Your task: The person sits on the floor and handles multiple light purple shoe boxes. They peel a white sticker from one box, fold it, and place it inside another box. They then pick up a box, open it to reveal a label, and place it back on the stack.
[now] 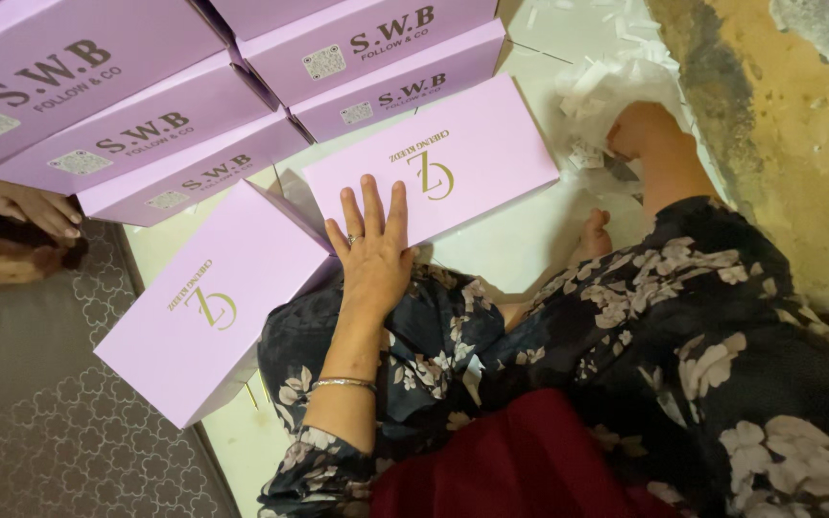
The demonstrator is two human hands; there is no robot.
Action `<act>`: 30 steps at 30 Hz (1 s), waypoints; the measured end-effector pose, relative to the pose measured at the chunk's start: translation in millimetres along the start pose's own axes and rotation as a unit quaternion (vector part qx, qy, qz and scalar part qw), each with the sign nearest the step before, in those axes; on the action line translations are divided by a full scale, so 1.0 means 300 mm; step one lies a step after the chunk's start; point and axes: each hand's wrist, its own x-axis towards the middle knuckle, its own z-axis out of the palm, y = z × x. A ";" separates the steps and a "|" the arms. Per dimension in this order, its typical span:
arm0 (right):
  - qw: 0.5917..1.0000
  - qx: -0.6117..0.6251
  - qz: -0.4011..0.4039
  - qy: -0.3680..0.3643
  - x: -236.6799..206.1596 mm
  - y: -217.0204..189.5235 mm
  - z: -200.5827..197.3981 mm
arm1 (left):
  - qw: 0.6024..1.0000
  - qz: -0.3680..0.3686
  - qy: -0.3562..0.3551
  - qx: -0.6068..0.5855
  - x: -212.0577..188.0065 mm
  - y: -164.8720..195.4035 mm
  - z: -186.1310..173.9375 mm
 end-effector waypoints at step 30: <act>1.000 0.017 0.005 -0.012 0.026 0.005 0.079 | 0.998 0.004 0.056 0.005 0.038 0.022 0.084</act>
